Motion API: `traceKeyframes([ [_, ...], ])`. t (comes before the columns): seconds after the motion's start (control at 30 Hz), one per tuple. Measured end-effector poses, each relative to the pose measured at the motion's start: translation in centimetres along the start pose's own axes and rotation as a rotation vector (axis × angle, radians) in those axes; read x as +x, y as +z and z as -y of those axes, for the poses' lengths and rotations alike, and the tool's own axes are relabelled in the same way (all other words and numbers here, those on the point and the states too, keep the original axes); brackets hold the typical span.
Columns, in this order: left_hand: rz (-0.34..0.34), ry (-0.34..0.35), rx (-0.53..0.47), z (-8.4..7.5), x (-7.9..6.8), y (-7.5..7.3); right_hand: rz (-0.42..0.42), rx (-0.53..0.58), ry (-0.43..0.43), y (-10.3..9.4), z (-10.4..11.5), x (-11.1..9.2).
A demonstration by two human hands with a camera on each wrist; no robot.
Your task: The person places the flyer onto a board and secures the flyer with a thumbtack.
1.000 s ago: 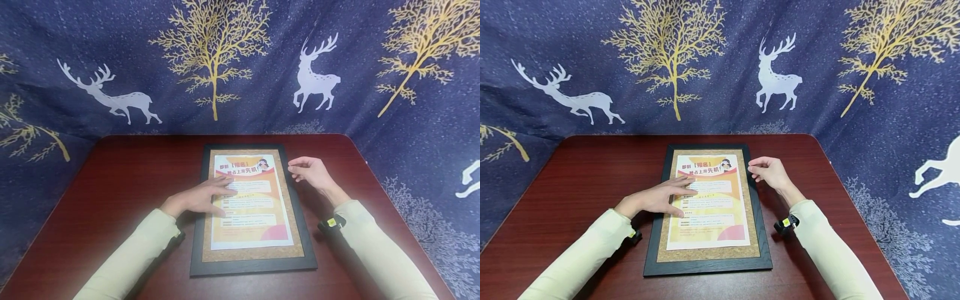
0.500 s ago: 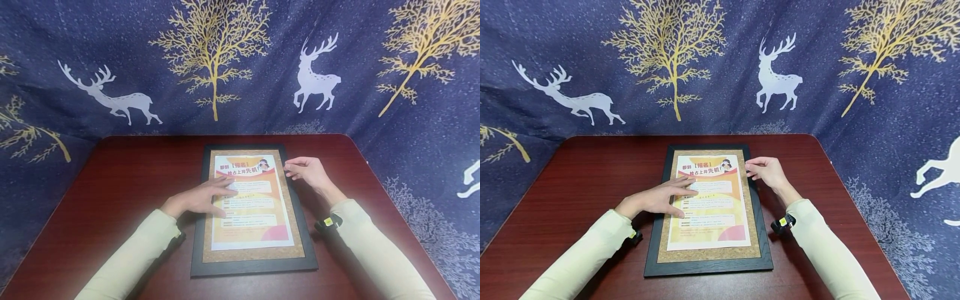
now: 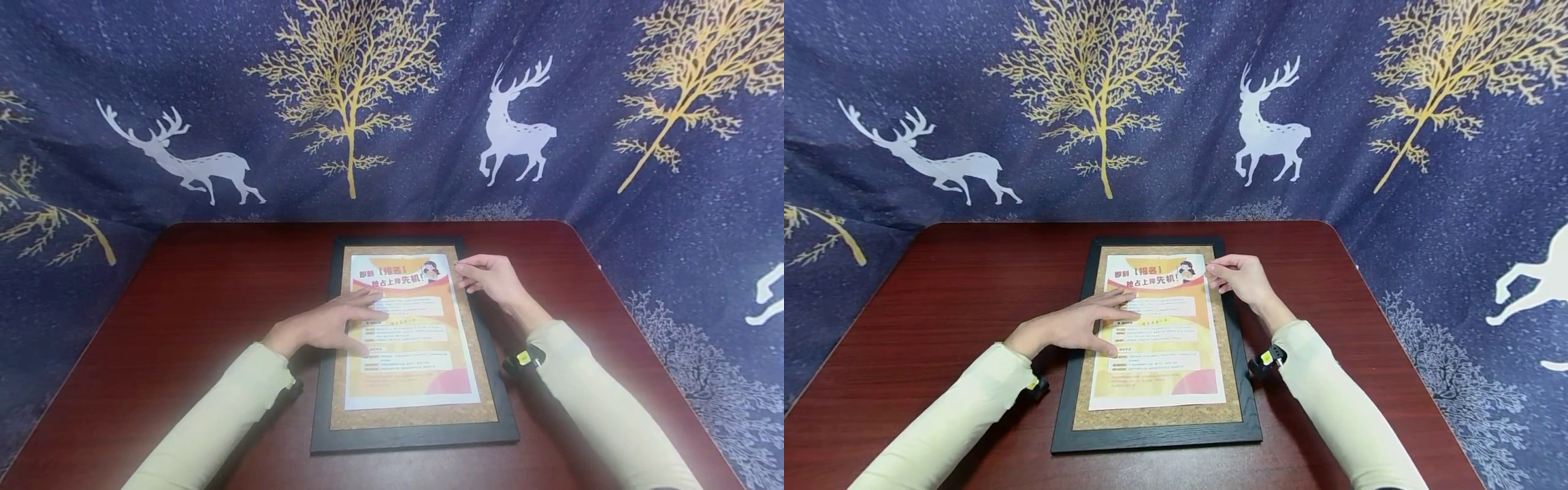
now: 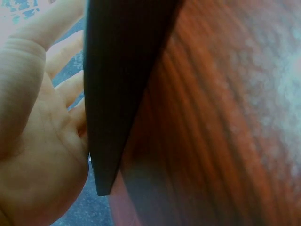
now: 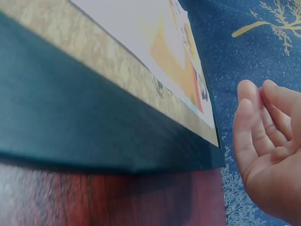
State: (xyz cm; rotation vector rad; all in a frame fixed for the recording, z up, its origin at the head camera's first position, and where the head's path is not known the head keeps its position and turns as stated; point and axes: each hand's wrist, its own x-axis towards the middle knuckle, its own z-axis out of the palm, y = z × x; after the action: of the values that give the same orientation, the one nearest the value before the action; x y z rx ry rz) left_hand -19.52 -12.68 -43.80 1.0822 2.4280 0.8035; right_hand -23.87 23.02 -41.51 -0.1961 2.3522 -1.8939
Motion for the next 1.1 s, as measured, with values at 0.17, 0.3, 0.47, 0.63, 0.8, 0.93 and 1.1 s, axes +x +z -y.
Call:
traceKeyframes([
  [0.17,-0.001,0.011,-0.001,0.1,0.0,0.0,0.021,-0.001,0.004,0.8,0.1,0.5],
  [0.3,-0.001,0.024,0.006,0.3,0.0,0.0,0.032,-0.011,0.018,1.5,0.0,1.0],
  [0.47,-0.007,0.033,0.007,0.5,0.1,0.1,0.042,-0.002,0.033,2.4,-0.2,1.6],
  [0.63,-0.008,0.034,0.005,0.4,0.0,0.0,0.055,0.041,0.059,3.3,-0.3,2.3],
  [0.8,-0.012,0.034,-0.015,0.2,-0.1,0.0,0.061,0.052,0.068,4.0,-0.2,2.7],
  [0.93,-0.015,0.037,-0.019,0.2,-0.1,-0.1,0.068,0.070,0.085,4.6,-0.4,3.2],
  [1.1,-0.013,0.038,-0.020,0.2,0.0,0.0,0.073,0.059,0.114,5.1,-0.6,3.9],
])
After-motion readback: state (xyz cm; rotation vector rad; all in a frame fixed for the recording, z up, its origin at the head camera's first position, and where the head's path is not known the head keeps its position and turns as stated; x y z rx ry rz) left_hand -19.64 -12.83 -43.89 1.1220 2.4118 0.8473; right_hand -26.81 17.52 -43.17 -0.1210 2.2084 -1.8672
